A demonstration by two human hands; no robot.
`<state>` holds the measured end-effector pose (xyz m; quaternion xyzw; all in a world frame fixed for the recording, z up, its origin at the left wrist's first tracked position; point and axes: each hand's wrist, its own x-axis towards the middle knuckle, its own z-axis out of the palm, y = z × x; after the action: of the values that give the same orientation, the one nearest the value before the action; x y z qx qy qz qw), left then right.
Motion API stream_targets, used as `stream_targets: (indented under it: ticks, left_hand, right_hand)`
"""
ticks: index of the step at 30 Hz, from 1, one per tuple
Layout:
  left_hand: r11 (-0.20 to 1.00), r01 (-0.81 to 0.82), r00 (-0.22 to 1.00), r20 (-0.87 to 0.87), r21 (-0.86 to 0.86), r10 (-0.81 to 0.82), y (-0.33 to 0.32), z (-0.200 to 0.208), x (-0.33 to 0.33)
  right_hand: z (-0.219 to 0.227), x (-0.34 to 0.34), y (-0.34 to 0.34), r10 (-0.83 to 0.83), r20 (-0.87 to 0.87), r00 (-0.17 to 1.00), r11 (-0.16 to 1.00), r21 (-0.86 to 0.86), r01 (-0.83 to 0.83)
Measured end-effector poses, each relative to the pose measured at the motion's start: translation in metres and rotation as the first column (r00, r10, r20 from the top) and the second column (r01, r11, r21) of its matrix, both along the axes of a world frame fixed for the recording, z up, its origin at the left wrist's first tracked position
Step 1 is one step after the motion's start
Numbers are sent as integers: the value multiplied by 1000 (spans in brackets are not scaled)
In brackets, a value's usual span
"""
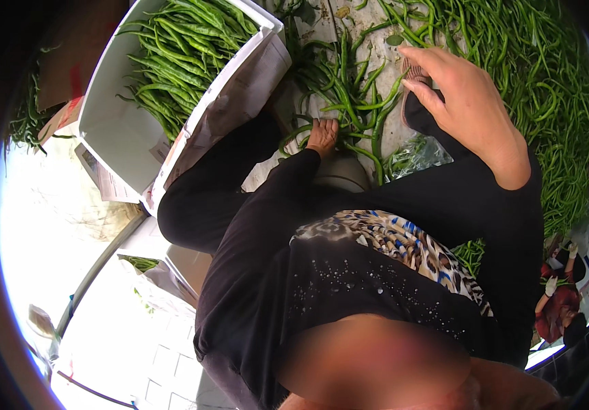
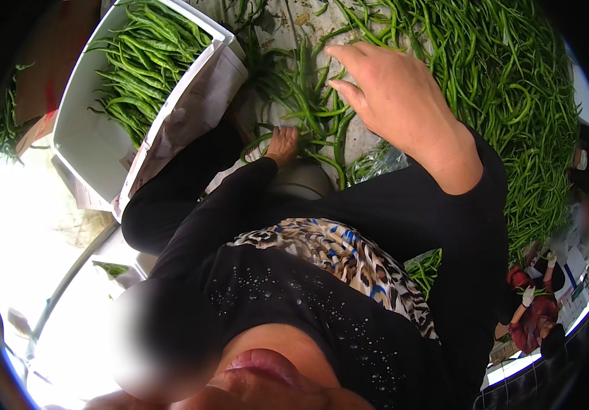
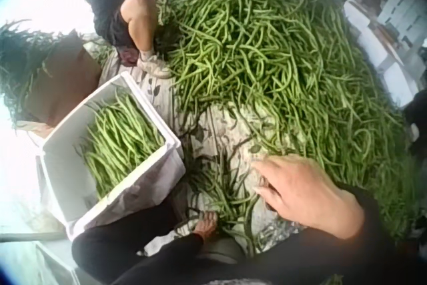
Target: The person sits on the floor and sorts green beans by hand, picking them from a large pile and placing them into a white styrofoam box. The person repeatedly gathers handfuls of beans and transfers them into the container.
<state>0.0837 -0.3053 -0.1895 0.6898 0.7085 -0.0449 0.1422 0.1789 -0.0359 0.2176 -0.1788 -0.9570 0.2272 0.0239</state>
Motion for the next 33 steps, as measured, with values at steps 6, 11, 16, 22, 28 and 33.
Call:
stream_targets:
  ticks: [6,11,16,22,28,33]
  left_hand:
    - [987,159,963,226,-28,-149,33,21,-41]
    - [913,251,927,192,323,-322,84,69,-61]
    - [945,323,945,-81,56,-318,137,82,-52]
    - [837,516,822,-170,-184,-544,171,63,-45]
    - [790,543,813,-58,-285,-579,119,45,-48]
    - [871,456,885,7,180,-465,88,18,-63]
  right_hand:
    - [6,-7,-4,29,-20,999,999,42,-28]
    - [10,-6,-7,29,14,999,999,-14,-29]
    - [13,-6,-10,27,40,999,1000,-14,-26]
    - [8,-9,-9,55,56,997,998,-41,-52]
    - [10,-7,-6,39,91,995,999,-31,-37]
    - [8,-10,-4,64,60,996,998,-6,-64]
